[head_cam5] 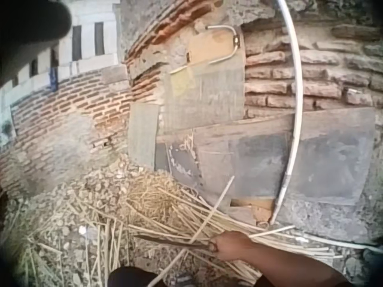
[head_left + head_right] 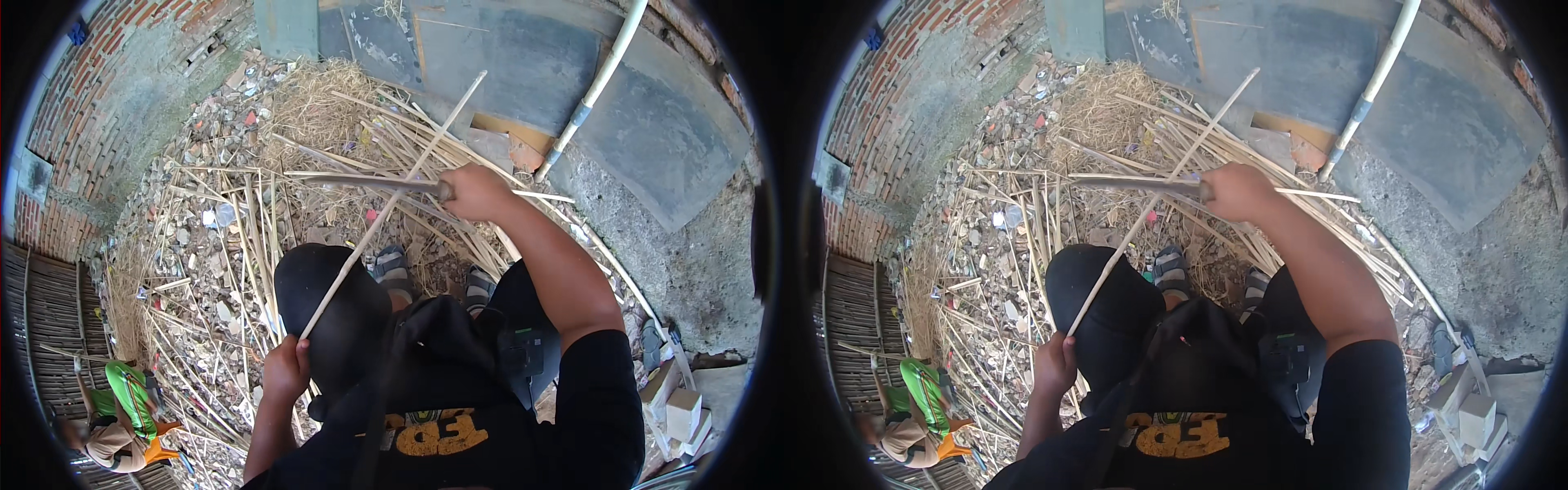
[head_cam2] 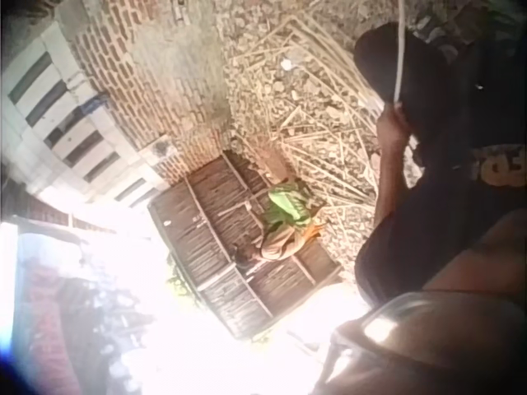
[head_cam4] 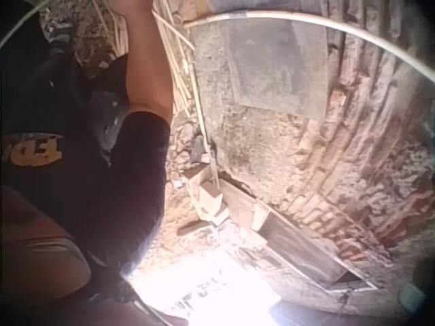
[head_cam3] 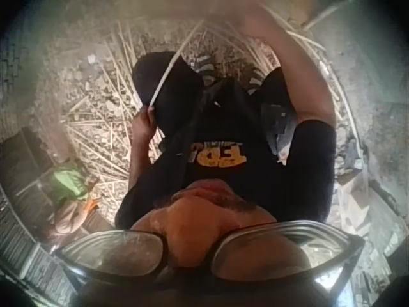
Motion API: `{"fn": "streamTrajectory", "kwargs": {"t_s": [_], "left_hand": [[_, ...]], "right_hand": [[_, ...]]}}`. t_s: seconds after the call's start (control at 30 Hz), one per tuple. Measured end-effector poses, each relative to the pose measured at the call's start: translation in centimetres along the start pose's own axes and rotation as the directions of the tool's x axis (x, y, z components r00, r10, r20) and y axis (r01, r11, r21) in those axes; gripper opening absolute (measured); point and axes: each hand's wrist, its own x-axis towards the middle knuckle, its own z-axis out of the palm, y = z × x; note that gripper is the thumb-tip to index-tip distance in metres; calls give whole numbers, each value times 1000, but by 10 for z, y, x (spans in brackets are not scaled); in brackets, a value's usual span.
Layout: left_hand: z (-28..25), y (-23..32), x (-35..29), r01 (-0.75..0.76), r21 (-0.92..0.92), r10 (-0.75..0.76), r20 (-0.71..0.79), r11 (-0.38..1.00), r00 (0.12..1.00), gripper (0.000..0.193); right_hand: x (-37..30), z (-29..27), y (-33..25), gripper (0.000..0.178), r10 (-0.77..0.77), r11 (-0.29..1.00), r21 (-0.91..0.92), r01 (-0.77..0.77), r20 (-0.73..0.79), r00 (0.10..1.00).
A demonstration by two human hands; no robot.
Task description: The person strips thin layers from a bamboo pole using a large knife while sitting on the ground.
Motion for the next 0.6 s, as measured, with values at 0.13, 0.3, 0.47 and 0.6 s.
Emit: {"fn": "streamTrajectory", "kwargs": {"t_s": [0.13, 0.3, 0.47, 0.6], "left_hand": [[-4, -10, 3, -24, -70, 28, 59, 997, 998, 37], [-3, -10, 6, -29, -88, 33, 45, 996, 998, 37], [-2, -12, 7, -33, -109, 37, 39, 993, 999, 38], [-4, -13, 6, -30, -129, 38, 62, 991, 997, 39]], "right_hand": [[-9, 11, -29, 21, -165, 986, -32, 165, 5, 986], [9, 9, 23, 29, -27, 979, 199, 46, -94, 995], [-1, 7, 6, 29, -55, 995, 76, 66, -135, 989], [-6, 5, -17, 29, -130, 991, -10, 130, 3, 992]]}}
